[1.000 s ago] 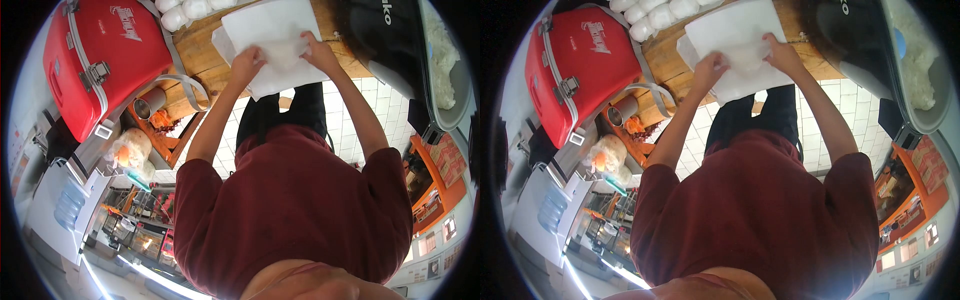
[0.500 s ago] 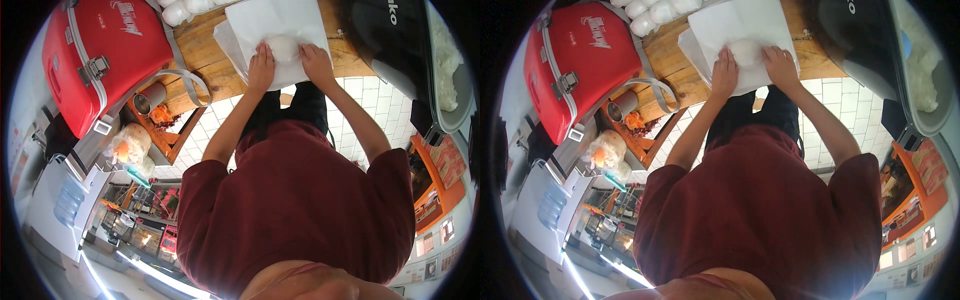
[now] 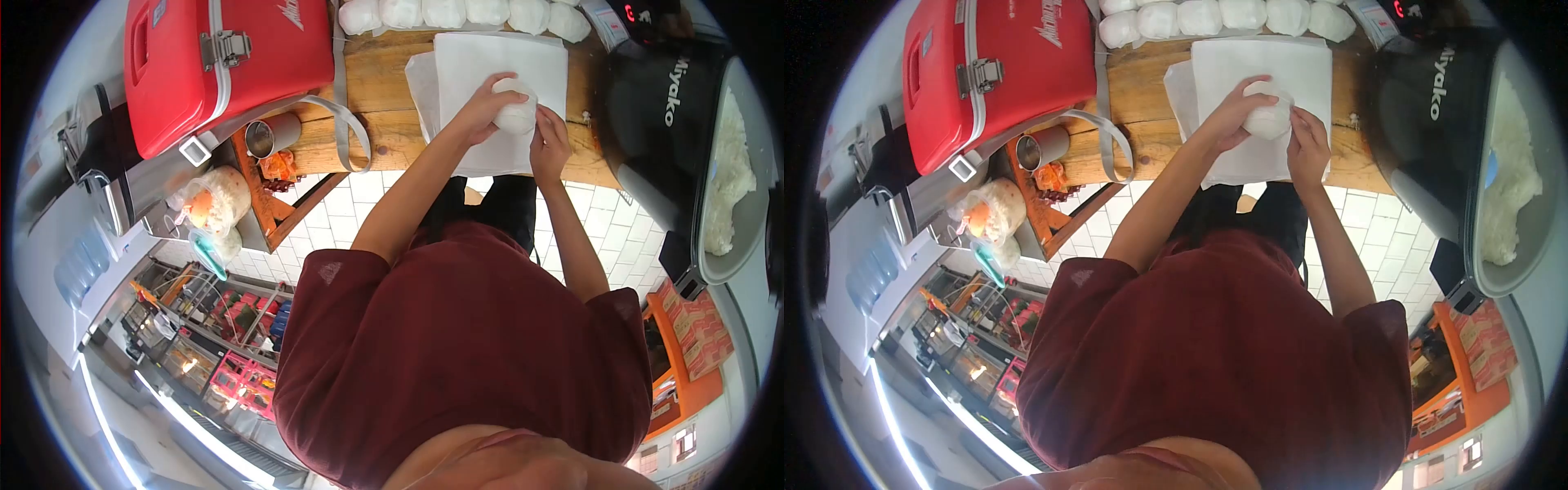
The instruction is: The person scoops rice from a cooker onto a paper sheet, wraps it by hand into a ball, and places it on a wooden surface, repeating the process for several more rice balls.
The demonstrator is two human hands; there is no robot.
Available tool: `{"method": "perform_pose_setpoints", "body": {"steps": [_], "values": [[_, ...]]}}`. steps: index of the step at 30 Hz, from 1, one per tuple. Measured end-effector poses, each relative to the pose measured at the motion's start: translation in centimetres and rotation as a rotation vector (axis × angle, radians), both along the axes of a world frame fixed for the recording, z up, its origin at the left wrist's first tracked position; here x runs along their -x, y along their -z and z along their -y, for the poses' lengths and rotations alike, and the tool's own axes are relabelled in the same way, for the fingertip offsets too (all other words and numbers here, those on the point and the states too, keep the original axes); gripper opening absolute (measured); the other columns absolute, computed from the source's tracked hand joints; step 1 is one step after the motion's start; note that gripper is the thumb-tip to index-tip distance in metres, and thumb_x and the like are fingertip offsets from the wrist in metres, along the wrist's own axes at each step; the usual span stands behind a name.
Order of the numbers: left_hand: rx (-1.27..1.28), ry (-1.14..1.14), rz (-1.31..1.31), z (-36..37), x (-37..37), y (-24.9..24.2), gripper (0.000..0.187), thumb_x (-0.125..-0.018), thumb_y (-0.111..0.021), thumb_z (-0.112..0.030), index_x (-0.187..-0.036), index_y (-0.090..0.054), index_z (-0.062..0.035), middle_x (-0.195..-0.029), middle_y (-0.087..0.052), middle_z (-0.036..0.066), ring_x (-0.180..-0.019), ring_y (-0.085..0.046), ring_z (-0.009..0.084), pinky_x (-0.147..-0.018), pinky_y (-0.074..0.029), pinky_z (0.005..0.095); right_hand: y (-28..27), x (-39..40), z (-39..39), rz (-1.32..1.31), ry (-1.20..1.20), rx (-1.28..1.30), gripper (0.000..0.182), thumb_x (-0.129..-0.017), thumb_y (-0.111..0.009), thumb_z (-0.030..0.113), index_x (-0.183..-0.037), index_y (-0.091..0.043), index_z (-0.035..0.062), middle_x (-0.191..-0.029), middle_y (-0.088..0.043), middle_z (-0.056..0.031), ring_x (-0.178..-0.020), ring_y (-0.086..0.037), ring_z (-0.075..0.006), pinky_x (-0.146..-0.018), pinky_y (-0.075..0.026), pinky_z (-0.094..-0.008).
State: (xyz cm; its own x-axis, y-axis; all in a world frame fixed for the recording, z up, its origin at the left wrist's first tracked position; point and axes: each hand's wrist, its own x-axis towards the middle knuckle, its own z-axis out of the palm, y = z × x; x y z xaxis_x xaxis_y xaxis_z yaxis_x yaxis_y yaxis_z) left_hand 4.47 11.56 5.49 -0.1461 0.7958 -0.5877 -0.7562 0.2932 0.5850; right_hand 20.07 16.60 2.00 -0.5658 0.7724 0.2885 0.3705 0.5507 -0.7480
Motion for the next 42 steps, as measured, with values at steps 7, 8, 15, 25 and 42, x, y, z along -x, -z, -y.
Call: {"method": "perform_pose_setpoints", "body": {"steps": [7, 8, 15, 25, 42], "values": [[-0.215, -0.653, 0.209, 0.3, -2.2, -1.3, 0.052, -0.097, -0.034, -0.048, -0.131, -0.038, -0.0101, -0.122, -0.05, 0.01, -0.115, -0.05, 0.0231, -0.099, -0.04, 0.0375, -5.0, 6.9, 1.4, -0.744, -0.048, 1.111, 0.044, -0.084, -0.057, 0.004, -0.127, -0.047, -0.0023, -0.131, -0.049, -0.0149, -0.121, -0.047, -0.0238, -0.1, -0.038, -0.0335], [-0.217, -0.56, 0.118, 0.7, -2.1, -1.9, 0.063, -0.096, -0.025, -0.056, -0.136, -0.033, -0.0082, -0.129, -0.045, 0.011, -0.119, -0.046, 0.0242, -0.102, -0.035, 0.0364, -6.4, 8.1, 1.9, -0.745, -0.06, 1.108, 0.044, -0.084, -0.057, 0.004, -0.127, -0.047, -0.0023, -0.131, -0.049, -0.0149, -0.121, -0.047, -0.0238, -0.1, -0.038, -0.0335], [0.049, 0.047, -1.268, 6.3, 5.6, 1.9, 0.068, -0.094, -0.043, -0.046, -0.141, -0.025, -0.0006, -0.145, -0.023, 0.024, -0.136, -0.018, 0.0403, -0.11, -0.014, 0.0488, -8.7, 17.5, -1.6, -0.568, -0.106, 1.371, 0.044, -0.085, -0.063, 0.009, -0.123, -0.044, -0.0005, -0.119, -0.055, -0.0115, -0.107, -0.056, -0.0212, -0.09, -0.047, -0.0344], [0.611, 0.059, -1.84, 11.5, 11.8, 7.9, 0.061, -0.084, -0.058, -0.042, -0.133, -0.041, -0.0095, -0.141, -0.031, 0.018, -0.122, -0.033, 0.0379, -0.102, -0.024, 0.0518, 1.3, 39.0, -14.9, -0.152, 0.053, 0.695, 0.074, -0.075, -0.071, 0.044, -0.121, -0.048, -0.0085, -0.11, -0.06, -0.019, -0.103, -0.057, -0.0265, -0.09, -0.043, -0.0338], [0.555, 0.072, -1.881, 11.4, 11.8, 8.0, 0.058, -0.083, -0.059, -0.039, -0.129, -0.044, -0.0081, -0.14, -0.033, 0.019, -0.122, -0.034, 0.0383, -0.101, -0.026, 0.0521, 1.0, 36.3, -11.3, -0.063, -0.23, -0.381, 0.048, -0.073, -0.068, 0.017, -0.119, -0.054, 0.0114, -0.12, -0.049, -0.0117, -0.11, -0.046, -0.0321, -0.092, -0.038, -0.0429]]}}
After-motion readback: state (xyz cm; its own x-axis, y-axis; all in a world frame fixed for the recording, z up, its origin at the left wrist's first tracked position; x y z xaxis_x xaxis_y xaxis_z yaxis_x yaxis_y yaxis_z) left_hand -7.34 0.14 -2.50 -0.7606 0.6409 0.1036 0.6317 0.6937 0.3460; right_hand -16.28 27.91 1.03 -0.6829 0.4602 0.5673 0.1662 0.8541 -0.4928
